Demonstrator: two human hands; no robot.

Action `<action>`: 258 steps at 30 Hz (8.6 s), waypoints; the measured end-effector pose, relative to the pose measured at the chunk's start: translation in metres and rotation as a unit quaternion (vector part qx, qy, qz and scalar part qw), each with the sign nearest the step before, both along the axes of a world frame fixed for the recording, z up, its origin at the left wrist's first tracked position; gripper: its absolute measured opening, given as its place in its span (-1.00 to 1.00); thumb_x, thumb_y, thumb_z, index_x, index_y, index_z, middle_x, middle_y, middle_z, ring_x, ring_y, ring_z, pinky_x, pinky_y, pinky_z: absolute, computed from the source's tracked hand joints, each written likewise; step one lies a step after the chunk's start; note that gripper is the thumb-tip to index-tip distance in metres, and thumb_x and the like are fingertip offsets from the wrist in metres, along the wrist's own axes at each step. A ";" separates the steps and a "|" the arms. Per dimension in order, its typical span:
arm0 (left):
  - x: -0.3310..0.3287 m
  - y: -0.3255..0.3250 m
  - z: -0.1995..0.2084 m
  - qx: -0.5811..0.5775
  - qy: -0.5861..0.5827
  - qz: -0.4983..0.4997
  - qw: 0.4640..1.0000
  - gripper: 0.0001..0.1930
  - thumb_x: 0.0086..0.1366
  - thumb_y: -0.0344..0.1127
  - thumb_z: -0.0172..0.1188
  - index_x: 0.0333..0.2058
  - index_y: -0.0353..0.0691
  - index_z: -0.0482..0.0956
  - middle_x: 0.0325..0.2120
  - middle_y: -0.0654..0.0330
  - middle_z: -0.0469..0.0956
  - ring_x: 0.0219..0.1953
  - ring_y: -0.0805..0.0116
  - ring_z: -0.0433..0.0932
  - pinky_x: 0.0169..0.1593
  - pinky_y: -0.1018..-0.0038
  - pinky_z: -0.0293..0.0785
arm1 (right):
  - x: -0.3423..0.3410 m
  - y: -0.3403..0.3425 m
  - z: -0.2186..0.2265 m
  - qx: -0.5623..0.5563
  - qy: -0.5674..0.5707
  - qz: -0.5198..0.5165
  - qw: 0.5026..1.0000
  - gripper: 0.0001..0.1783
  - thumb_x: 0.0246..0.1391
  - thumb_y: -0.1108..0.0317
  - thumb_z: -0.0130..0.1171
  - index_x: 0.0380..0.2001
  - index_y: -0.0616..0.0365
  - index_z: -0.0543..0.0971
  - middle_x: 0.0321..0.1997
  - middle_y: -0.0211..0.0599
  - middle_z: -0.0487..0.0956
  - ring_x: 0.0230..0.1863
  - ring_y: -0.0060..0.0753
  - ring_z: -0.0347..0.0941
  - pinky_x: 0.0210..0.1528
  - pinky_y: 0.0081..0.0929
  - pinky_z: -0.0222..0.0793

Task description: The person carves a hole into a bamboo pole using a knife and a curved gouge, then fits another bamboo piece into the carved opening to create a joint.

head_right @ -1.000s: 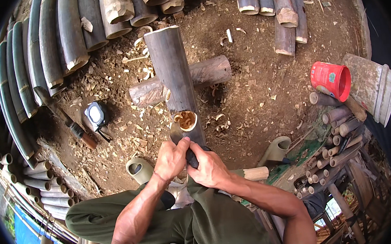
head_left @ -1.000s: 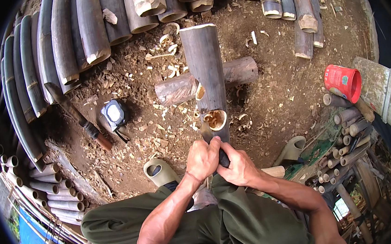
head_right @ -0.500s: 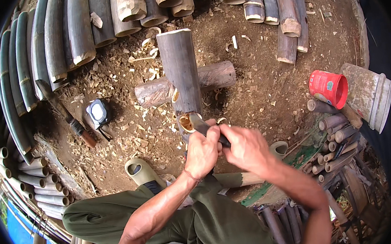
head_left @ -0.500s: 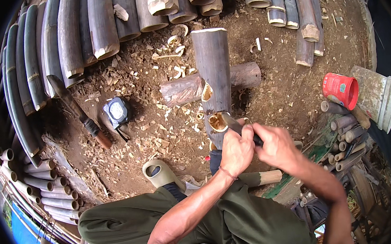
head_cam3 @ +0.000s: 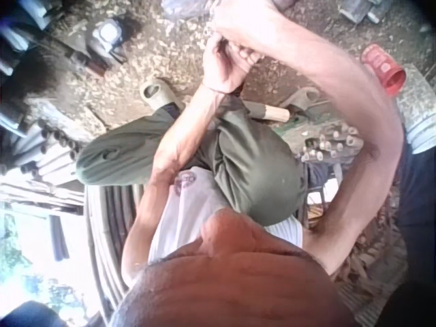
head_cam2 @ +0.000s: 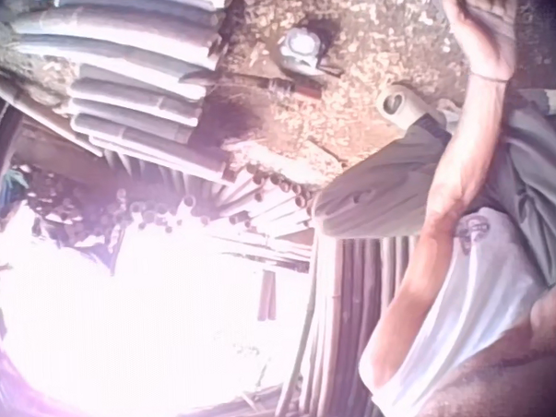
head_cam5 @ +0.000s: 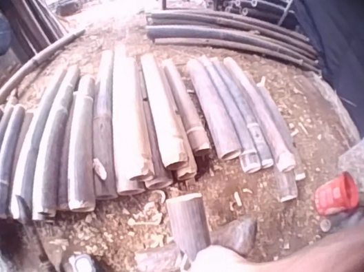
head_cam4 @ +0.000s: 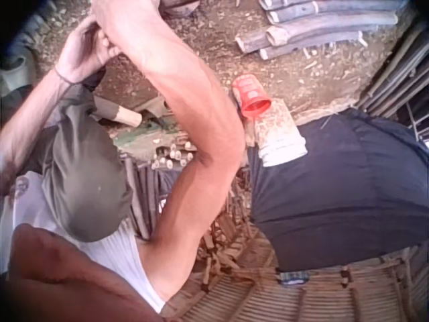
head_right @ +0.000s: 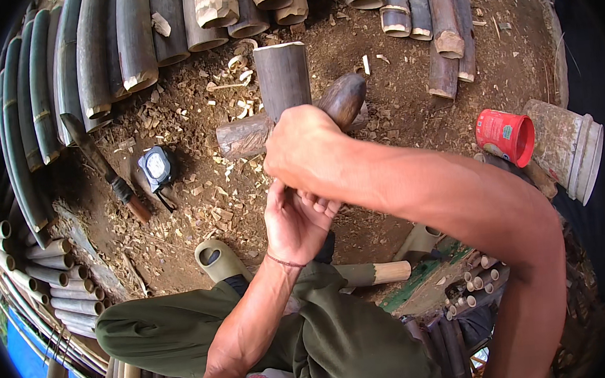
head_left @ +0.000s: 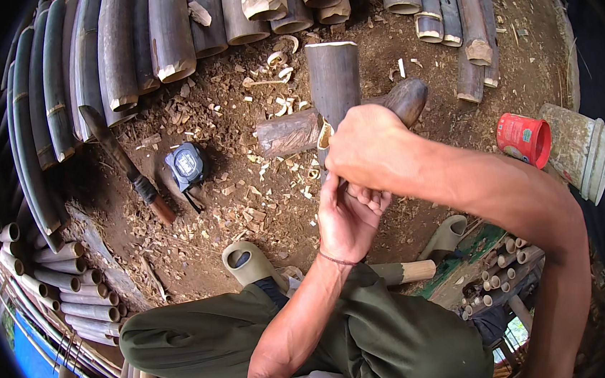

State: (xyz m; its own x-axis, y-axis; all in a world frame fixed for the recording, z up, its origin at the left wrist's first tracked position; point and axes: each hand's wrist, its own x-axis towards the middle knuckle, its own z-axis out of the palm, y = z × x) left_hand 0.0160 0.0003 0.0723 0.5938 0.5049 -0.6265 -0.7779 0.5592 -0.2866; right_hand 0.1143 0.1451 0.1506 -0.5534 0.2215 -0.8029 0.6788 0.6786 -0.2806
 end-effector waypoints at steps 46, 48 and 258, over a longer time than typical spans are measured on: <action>-0.032 0.173 0.112 0.633 0.255 -0.722 -0.108 -0.89 0.10 -0.28 0.24 -0.37 -0.09 0.61 -0.49 0.19 0.64 -0.39 0.19 0.68 -0.31 0.22 0.57 | -0.036 -0.188 -0.056 -0.566 0.450 -0.655 -0.219 -0.66 0.42 0.14 -0.09 0.12 0.01 0.44 -0.20 -0.16 0.66 -0.28 -0.21 0.67 -0.23 -0.29 0.64; -0.071 0.169 0.093 0.634 0.259 -0.729 -0.012 -0.81 0.00 -0.28 0.28 -0.36 -0.13 0.60 -0.48 0.17 0.64 -0.39 0.15 0.67 -0.28 0.20 0.58 | -0.040 -0.198 -0.067 -0.584 0.410 -0.677 -0.180 -0.67 0.41 0.20 -0.04 0.11 0.09 0.43 -0.23 -0.11 0.65 -0.29 -0.24 0.66 -0.25 -0.33 0.63; 0.040 -0.035 0.035 0.014 0.061 -0.192 0.979 -0.51 0.50 0.17 -0.16 -0.02 -0.14 0.46 -0.48 0.31 0.33 -0.39 0.41 0.36 -0.14 0.34 0.40 | 0.105 -0.099 0.022 0.067 0.130 -0.228 0.963 -0.63 -0.11 0.19 0.34 -0.29 0.20 0.53 -0.47 -0.20 0.64 -0.45 -0.26 0.65 -0.47 -0.33 0.52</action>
